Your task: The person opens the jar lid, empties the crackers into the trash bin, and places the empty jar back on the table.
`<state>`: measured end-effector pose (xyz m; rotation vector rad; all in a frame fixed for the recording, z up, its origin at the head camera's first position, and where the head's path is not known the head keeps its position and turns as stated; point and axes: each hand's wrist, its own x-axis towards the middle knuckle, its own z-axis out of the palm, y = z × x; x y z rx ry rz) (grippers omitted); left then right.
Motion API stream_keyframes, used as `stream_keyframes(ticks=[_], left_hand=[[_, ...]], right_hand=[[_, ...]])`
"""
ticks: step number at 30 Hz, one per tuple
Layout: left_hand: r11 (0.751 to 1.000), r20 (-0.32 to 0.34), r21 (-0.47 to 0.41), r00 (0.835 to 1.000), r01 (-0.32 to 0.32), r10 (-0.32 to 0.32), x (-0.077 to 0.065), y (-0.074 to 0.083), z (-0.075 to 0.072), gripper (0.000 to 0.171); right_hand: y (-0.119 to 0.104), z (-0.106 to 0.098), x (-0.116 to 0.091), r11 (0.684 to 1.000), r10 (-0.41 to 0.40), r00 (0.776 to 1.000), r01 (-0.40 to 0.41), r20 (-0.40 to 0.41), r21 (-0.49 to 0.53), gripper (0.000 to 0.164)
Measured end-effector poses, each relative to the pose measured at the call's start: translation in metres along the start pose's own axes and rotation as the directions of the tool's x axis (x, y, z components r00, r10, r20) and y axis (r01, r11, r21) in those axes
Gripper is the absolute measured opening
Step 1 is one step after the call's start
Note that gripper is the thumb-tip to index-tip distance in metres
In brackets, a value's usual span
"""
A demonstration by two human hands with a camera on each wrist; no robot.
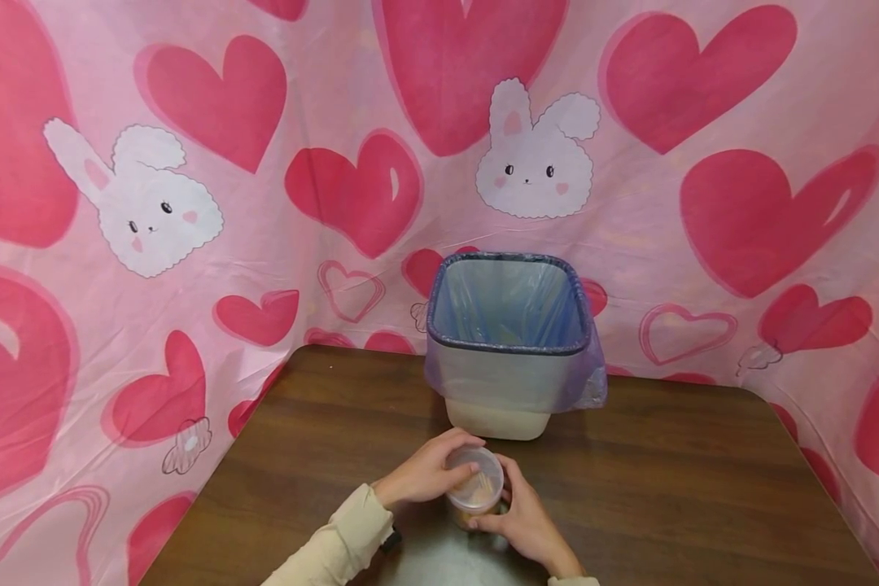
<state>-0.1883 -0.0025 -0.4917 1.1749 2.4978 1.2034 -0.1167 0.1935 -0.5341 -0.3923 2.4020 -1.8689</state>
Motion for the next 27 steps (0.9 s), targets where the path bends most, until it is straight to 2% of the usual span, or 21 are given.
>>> stream_keyframes(ticks=[7, 17, 27], left_hand=[[0.999, -0.032, -0.029, 0.999, -0.024, 0.023, -0.004, -0.003, -0.003, 0.033], [0.997, -0.057, -0.082, 0.998, 0.005, -0.01, -0.011, -0.008, -0.005, 0.031], [0.996, -0.099, -0.09, 0.995, 0.0, -0.009, -0.018, -0.013, -0.006, 0.028]], right_hand=[[0.001, 0.0, 0.0, 1.0, -0.002, 1.0, 0.002, 0.005, 0.007, 0.087], [0.002, 0.0, 0.0, 1.0, 0.0, 1.0, 0.0, -0.001, 0.001, 0.087], [0.001, 0.0, 0.0, 1.0, 0.012, 1.0, -0.012, 0.002, 0.005, 0.088]])
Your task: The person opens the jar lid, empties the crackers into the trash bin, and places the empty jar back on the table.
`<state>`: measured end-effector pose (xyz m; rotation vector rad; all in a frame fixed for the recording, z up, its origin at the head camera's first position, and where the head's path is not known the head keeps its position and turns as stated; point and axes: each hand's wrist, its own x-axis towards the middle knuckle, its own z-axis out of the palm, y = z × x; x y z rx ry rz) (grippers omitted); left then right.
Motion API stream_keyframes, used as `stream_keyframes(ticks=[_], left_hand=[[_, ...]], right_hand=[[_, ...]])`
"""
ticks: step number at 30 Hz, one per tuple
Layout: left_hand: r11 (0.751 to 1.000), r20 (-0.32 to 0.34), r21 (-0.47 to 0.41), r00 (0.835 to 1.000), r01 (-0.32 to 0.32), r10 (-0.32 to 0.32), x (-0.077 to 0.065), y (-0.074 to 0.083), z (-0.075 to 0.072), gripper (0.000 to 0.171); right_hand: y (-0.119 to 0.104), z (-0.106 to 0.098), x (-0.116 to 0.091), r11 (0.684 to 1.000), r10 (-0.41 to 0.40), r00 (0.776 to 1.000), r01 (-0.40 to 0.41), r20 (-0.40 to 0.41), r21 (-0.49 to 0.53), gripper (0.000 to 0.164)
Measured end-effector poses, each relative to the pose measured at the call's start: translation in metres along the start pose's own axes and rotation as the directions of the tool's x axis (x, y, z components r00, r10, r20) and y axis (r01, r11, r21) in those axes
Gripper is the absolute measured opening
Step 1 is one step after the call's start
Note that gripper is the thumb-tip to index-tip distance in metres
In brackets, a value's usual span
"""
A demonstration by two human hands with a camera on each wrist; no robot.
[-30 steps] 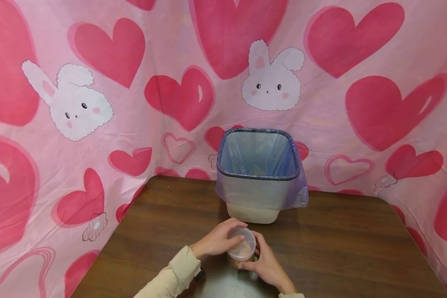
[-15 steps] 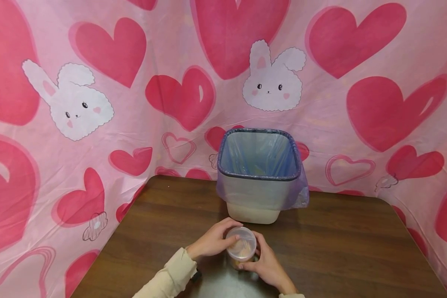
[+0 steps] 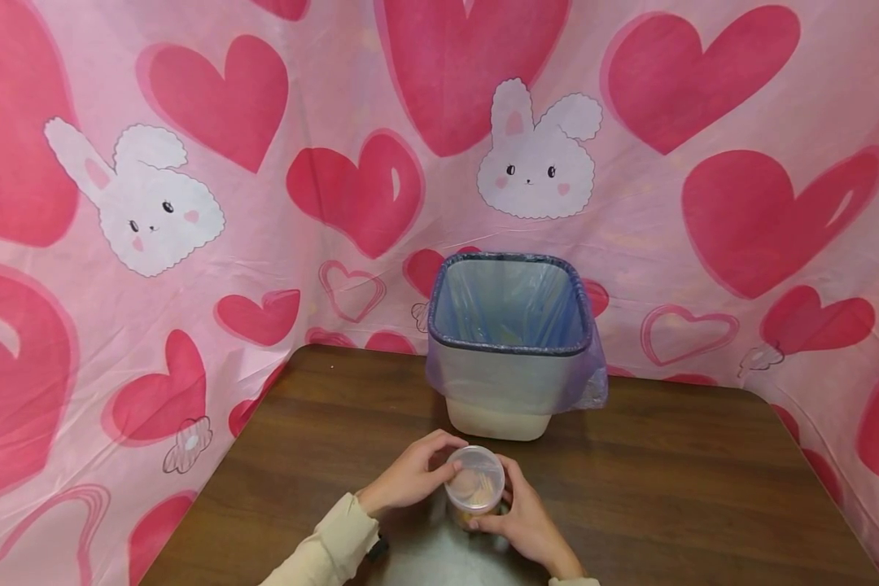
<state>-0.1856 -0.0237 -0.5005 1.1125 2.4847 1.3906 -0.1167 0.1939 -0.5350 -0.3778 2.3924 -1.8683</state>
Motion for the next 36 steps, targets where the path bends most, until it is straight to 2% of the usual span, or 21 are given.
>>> stream_keyframes(ticks=[12, 17, 23, 27, 32, 36], left_hand=[[0.99, -0.016, -0.103, 0.995, 0.096, -0.098, -0.007, 0.0, 0.001, 0.023], [0.988, -0.022, -0.109, 0.993, 0.109, -0.112, -0.011, -0.002, -0.002, 0.018], [0.997, -0.039, -0.056, 0.998, 0.054, -0.057, -0.011, -0.004, -0.009, 0.01], [0.998, -0.045, -0.036, 0.998, 0.044, -0.046, -0.008, -0.005, -0.011, 0.008], [0.998, -0.025, -0.039, 0.998, 0.051, -0.052, -0.002, -0.001, -0.008, 0.018], [1.0, -0.013, -0.02, 1.0, 0.014, -0.014, 0.004, 0.004, -0.004, 0.025]], right_hand=[[0.001, 0.0, 0.001, 1.0, 0.007, 1.0, -0.007, -0.012, -0.002, 0.088], [0.001, 0.001, 0.001, 1.0, 0.028, 0.999, -0.027, -0.029, 0.002, 0.088], [0.0, 0.001, 0.001, 0.999, 0.035, 0.998, -0.035, -0.044, 0.0, 0.089], [0.0, 0.001, 0.001, 1.0, 0.03, 0.999, -0.03, -0.042, -0.007, 0.089], [0.0, 0.002, 0.001, 0.999, 0.033, 0.999, -0.033, -0.037, 0.001, 0.089], [0.0, 0.002, 0.001, 0.999, 0.032, 0.999, -0.032, -0.029, 0.006, 0.089]])
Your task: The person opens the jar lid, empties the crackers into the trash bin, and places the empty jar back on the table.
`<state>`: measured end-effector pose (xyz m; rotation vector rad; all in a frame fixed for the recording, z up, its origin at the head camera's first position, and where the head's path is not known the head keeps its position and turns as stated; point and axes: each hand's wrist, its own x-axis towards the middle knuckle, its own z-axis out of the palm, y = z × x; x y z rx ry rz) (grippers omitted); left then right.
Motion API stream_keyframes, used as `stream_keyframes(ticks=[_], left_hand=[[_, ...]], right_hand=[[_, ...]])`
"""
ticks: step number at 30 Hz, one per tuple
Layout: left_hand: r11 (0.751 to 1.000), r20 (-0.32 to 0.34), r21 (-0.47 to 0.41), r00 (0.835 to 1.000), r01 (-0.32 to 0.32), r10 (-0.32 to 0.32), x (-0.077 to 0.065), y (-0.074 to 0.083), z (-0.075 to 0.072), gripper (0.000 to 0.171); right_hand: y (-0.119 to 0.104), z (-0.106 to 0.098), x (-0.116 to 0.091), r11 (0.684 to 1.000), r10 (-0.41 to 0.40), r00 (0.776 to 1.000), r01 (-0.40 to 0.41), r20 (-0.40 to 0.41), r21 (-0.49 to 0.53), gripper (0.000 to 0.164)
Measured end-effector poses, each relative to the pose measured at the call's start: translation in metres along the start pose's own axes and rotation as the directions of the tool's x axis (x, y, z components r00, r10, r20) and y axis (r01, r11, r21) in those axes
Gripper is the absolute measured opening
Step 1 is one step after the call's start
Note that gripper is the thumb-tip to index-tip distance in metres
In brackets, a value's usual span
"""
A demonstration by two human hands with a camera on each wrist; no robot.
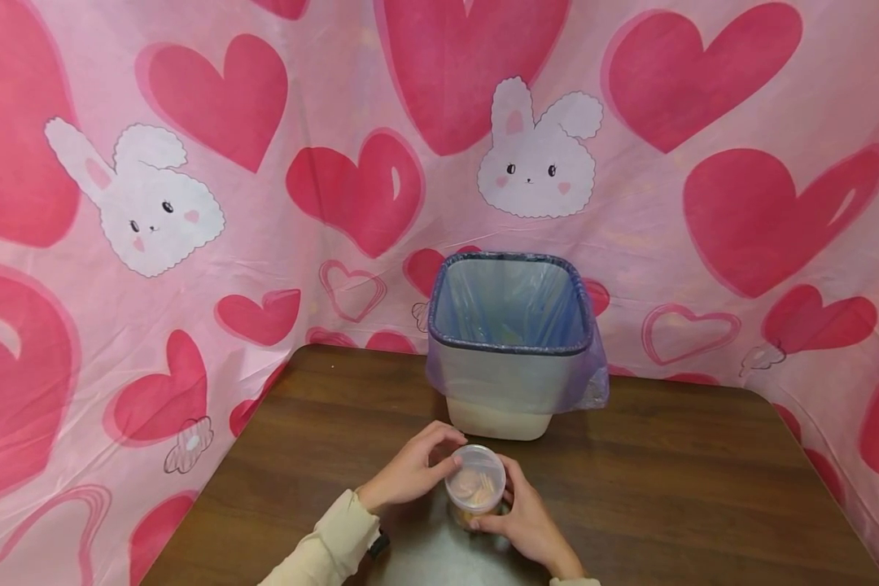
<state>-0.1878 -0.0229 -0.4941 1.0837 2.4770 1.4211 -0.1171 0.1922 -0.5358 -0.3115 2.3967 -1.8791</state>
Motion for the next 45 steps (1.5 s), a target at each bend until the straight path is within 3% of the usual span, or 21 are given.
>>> stream_keyframes(ticks=[11, 20, 29, 45], left_hand=[[0.992, 0.042, 0.102, 0.996, -0.081, 0.077, 0.013, 0.014, 0.013, 0.031], [0.974, 0.105, 0.187, 0.988, -0.131, 0.112, 0.014, 0.016, 0.018, 0.037], [0.972, 0.132, 0.174, 0.982, -0.157, 0.135, 0.015, 0.015, 0.019, 0.037], [0.977, 0.115, 0.171, 0.987, -0.128, 0.109, 0.012, 0.012, 0.016, 0.037]], right_hand=[[0.002, -0.001, -0.001, 0.999, -0.051, 0.998, 0.051, 0.035, 0.009, 0.086], [0.002, -0.001, -0.001, 0.999, -0.054, 0.997, 0.053, 0.048, 0.012, 0.085], [0.002, -0.001, -0.002, 0.998, -0.059, 0.997, 0.058, 0.054, 0.016, 0.084], [0.002, 0.0, -0.001, 0.999, -0.035, 0.999, 0.034, 0.021, 0.013, 0.086]])
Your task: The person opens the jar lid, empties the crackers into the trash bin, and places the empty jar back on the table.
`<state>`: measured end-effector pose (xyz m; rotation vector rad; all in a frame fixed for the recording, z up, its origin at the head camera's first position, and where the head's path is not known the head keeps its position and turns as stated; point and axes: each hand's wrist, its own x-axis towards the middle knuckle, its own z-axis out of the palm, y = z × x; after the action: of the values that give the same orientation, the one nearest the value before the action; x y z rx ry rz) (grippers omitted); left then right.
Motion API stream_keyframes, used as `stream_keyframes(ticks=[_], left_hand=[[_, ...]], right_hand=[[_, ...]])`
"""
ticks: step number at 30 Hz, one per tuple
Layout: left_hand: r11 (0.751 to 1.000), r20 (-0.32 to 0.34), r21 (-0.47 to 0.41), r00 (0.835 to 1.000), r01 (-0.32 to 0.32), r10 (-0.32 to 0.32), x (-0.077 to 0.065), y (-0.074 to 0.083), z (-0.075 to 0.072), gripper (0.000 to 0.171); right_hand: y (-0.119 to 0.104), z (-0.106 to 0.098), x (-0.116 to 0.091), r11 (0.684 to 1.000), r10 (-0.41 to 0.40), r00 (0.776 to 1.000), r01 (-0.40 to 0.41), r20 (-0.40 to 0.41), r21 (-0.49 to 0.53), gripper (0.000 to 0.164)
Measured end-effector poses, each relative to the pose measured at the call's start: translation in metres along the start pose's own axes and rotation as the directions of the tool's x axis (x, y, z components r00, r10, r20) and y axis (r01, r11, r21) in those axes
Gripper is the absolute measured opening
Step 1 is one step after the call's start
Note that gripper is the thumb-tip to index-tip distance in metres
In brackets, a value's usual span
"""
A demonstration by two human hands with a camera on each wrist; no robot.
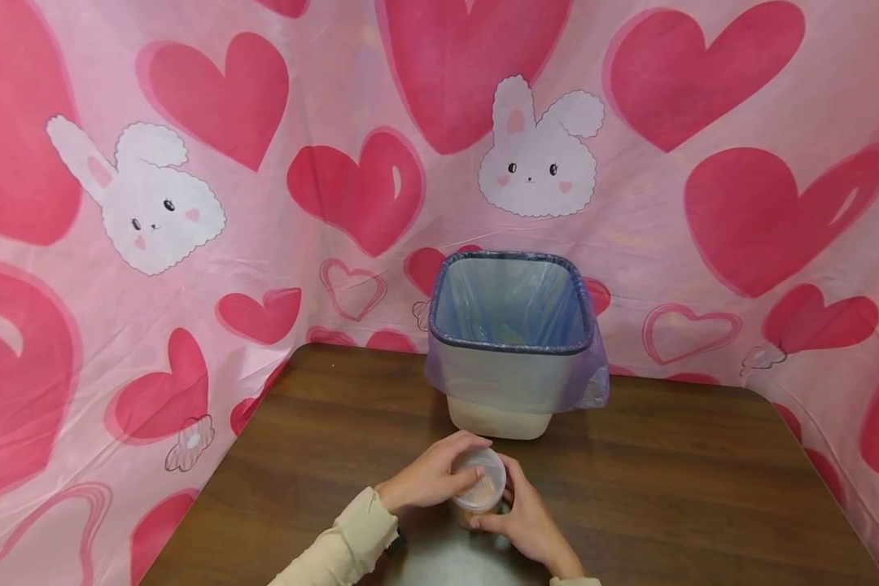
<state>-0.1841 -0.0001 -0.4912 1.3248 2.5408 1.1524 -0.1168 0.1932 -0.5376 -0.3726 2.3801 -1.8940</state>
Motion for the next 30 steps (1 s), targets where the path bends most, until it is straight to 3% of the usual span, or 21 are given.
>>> stream_keyframes(ticks=[11, 22, 30], left_hand=[[0.999, -0.022, -0.031, 0.999, 0.027, -0.028, -0.004, -0.002, -0.003, 0.038], [0.988, -0.04, -0.114, 0.993, 0.102, -0.107, -0.012, -0.006, -0.006, 0.037], [0.983, -0.069, -0.144, 0.989, 0.117, -0.128, -0.018, -0.008, -0.01, 0.032]], right_hand=[[-0.002, 0.0, 0.0, 1.0, 0.026, 1.0, -0.026, -0.002, 0.008, 0.089], [-0.001, 0.0, 0.0, 1.0, 0.012, 1.0, -0.012, -0.009, 0.016, 0.088], [-0.003, 0.001, 0.0, 0.998, 0.056, 0.998, -0.055, -0.02, 0.003, 0.088]])
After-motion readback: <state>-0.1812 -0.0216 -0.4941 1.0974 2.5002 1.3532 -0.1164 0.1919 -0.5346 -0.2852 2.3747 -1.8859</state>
